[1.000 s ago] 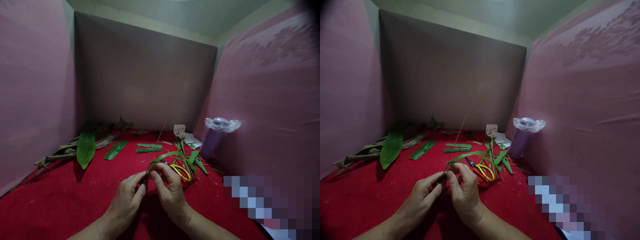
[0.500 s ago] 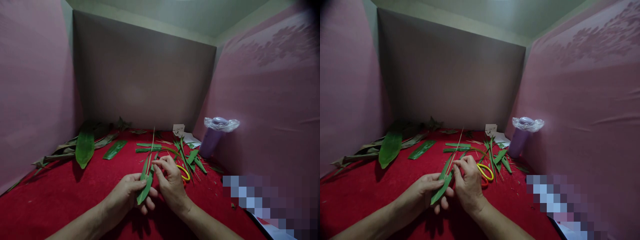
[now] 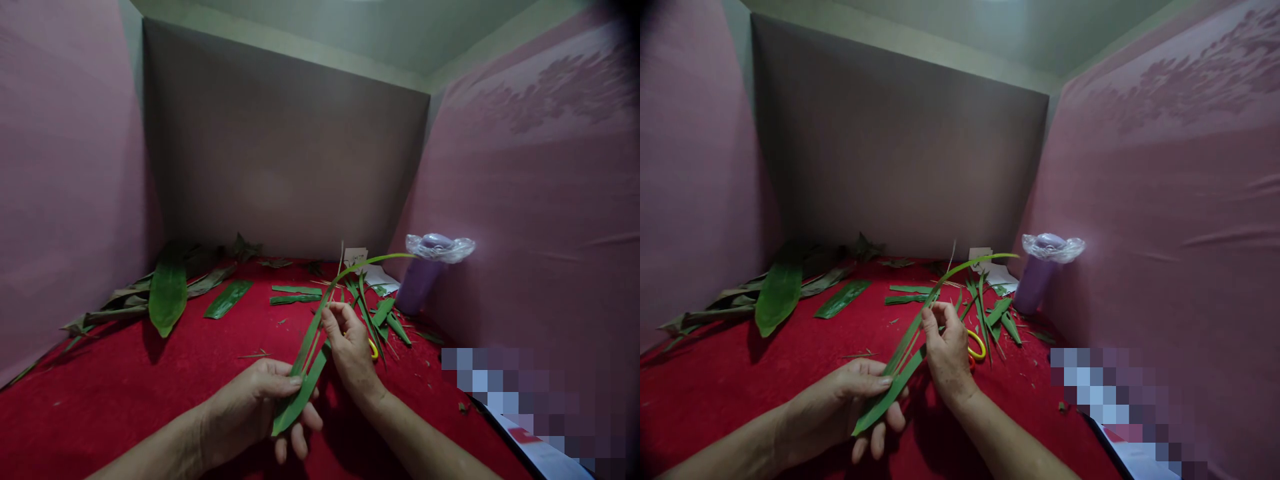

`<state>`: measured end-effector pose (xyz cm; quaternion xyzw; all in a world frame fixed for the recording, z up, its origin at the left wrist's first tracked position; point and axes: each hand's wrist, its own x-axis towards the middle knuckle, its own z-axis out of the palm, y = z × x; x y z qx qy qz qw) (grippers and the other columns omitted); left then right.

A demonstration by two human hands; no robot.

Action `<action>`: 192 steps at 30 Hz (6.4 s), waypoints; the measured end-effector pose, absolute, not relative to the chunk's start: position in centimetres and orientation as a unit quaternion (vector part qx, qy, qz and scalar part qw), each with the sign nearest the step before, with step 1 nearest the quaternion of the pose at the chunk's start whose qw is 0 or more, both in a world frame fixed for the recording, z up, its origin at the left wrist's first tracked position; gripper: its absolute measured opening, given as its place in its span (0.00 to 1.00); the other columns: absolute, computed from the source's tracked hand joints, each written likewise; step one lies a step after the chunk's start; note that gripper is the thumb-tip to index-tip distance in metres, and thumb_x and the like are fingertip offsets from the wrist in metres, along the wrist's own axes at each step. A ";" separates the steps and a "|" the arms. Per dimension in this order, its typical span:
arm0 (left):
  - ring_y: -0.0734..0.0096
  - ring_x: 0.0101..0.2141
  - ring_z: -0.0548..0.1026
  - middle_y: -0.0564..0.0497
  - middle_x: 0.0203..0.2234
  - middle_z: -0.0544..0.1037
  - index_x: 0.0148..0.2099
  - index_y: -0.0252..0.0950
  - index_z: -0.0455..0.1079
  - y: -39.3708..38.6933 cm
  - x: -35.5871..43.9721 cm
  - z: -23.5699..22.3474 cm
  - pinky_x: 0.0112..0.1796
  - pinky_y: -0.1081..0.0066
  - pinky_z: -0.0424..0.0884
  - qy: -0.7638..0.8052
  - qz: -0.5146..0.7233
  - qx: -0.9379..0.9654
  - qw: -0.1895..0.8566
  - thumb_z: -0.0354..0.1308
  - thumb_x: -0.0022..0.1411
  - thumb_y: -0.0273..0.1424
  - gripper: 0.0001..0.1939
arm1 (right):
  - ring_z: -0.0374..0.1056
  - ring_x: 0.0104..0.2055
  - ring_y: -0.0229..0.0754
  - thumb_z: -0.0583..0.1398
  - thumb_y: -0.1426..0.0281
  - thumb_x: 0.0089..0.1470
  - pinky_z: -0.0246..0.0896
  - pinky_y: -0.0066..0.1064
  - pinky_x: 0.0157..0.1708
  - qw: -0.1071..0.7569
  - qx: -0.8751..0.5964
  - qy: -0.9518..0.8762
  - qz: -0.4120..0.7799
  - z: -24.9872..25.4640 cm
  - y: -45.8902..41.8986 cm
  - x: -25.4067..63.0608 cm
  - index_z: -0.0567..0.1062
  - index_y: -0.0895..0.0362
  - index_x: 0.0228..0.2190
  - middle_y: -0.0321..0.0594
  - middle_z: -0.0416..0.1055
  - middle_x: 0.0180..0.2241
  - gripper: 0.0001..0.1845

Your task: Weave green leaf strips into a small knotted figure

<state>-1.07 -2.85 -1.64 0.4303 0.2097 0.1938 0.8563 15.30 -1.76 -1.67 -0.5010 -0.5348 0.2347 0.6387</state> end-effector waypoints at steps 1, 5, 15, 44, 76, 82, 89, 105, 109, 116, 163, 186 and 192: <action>0.67 0.20 0.78 0.39 0.26 0.80 0.33 0.28 0.69 -2.9 -1.1 -1.7 0.15 0.79 0.68 0.209 0.190 0.427 0.859 0.47 0.60 0.27 0.11 | 0.63 0.27 0.36 0.58 0.62 0.51 0.57 0.27 0.29 0.649 -0.491 -0.519 0.262 -1.7 -1.6 15.3 0.68 0.56 0.29 0.33 0.67 0.24 0.10; 0.67 0.21 0.78 0.39 0.27 0.79 0.33 0.30 0.67 -2.9 -1.1 -1.7 0.16 0.78 0.69 0.202 0.189 0.417 0.866 0.47 0.62 0.28 0.10 | 0.60 0.22 0.34 0.62 0.64 0.44 0.55 0.25 0.24 0.673 -0.482 -0.447 0.338 -1.9 -1.1 15.5 0.68 0.58 0.26 0.30 0.65 0.19 0.10; 0.71 0.19 0.76 0.42 0.25 0.78 0.32 0.31 0.63 -2.6 -0.8 -2.0 0.15 0.79 0.68 0.239 0.243 0.389 0.856 0.47 0.62 0.28 0.08 | 0.55 0.17 0.31 0.62 0.60 0.42 0.47 0.23 0.16 0.672 -0.493 -0.392 0.390 -2.2 -1.1 15.9 0.67 0.58 0.21 0.32 0.64 0.17 0.14; 0.74 0.13 0.73 0.44 0.22 0.78 0.32 0.33 0.60 -2.5 -0.7 -2.2 0.09 0.83 0.60 0.309 0.283 0.488 0.766 0.51 0.60 0.34 0.09 | 0.66 0.33 0.38 0.57 0.73 0.52 0.62 0.29 0.32 0.628 -0.408 -0.646 0.147 -1.7 -3.5 14.7 0.69 0.54 0.31 0.38 0.69 0.32 0.03; 0.64 0.26 0.77 0.41 0.28 0.75 0.42 0.30 0.65 -2.2 -1.3 -1.1 0.23 0.72 0.71 0.235 0.216 0.389 0.864 0.41 0.59 0.51 0.29 | 0.66 0.35 0.38 0.52 0.78 0.53 0.62 0.30 0.35 0.522 -0.388 -0.755 0.079 -1.7 -3.0 15.6 0.71 0.54 0.34 0.39 0.68 0.33 0.11; 0.62 0.31 0.76 0.44 0.31 0.73 0.43 0.30 0.66 -2.5 -1.7 -0.6 0.26 0.70 0.71 0.229 0.238 0.415 0.848 0.44 0.60 0.48 0.26 | 0.66 0.35 0.38 0.51 0.81 0.48 0.63 0.30 0.33 0.471 -0.362 -0.803 0.046 -1.6 -3.4 15.5 0.75 0.53 0.34 0.40 0.69 0.35 0.17; 0.67 0.30 0.76 0.45 0.31 0.74 0.42 0.31 0.66 -2.6 -1.7 -1.3 0.27 0.72 0.71 0.229 0.271 0.480 0.803 0.55 0.58 0.30 0.10 | 0.66 0.36 0.40 0.52 0.79 0.50 0.63 0.32 0.35 0.466 -0.338 -0.818 0.023 -1.6 -3.8 15.2 0.76 0.53 0.32 0.41 0.70 0.34 0.15; 0.66 0.34 0.77 0.42 0.34 0.77 0.48 0.32 0.64 -2.0 -1.8 -1.8 0.33 0.71 0.70 0.251 0.296 0.503 0.772 0.59 0.56 0.29 0.17 | 0.63 0.35 0.39 0.54 0.72 0.57 0.57 0.32 0.36 0.527 -0.422 -0.728 0.117 -1.0 -4.0 14.6 0.72 0.56 0.35 0.38 0.68 0.33 0.07; 0.67 0.31 0.77 0.44 0.31 0.78 0.45 0.33 0.65 -1.8 -1.6 -1.9 0.31 0.72 0.70 0.273 0.316 0.512 0.751 0.62 0.53 0.30 0.17 | 0.62 0.39 0.41 0.54 0.72 0.56 0.56 0.34 0.41 0.523 -0.419 -0.734 0.109 -0.9 -4.1 14.6 0.71 0.56 0.38 0.40 0.68 0.35 0.08; 0.71 0.27 0.77 0.50 0.25 0.78 0.37 0.34 0.68 -1.8 -1.3 -1.9 0.28 0.75 0.69 0.274 0.338 0.535 0.724 0.66 0.48 0.31 0.14 | 0.62 0.40 0.43 0.59 0.72 0.51 0.53 0.37 0.44 0.517 -0.410 -0.746 0.088 -0.8 -4.4 14.5 0.70 0.56 0.38 0.39 0.69 0.37 0.10; 0.69 0.27 0.76 0.46 0.27 0.78 0.40 0.32 0.71 -2.6 -1.7 -1.1 0.30 0.71 0.69 0.277 0.320 0.529 0.736 0.61 0.53 0.31 0.11 | 0.63 0.34 0.41 0.57 0.71 0.52 0.59 0.35 0.37 0.525 -0.447 -0.715 0.118 -1.0 -4.3 14.4 0.71 0.56 0.35 0.38 0.68 0.30 0.06; 0.72 0.33 0.71 0.47 0.32 0.74 0.38 0.31 0.71 -2.1 -2.1 -0.6 0.35 0.72 0.67 0.247 0.400 0.435 0.768 0.59 0.55 0.28 0.07 | 0.57 0.23 0.35 0.52 0.65 0.58 0.53 0.27 0.25 0.553 -0.451 -0.673 0.195 -1.8 -4.6 13.8 0.67 0.56 0.23 0.33 0.61 0.21 0.14; 0.73 0.33 0.71 0.47 0.31 0.75 0.38 0.32 0.72 -2.0 -2.1 -0.7 0.37 0.73 0.66 0.231 0.406 0.419 0.779 0.58 0.57 0.26 0.06 | 0.57 0.24 0.35 0.52 0.66 0.58 0.55 0.27 0.25 0.533 -0.437 -0.692 0.214 -1.7 -4.9 13.6 0.67 0.56 0.26 0.33 0.61 0.22 0.11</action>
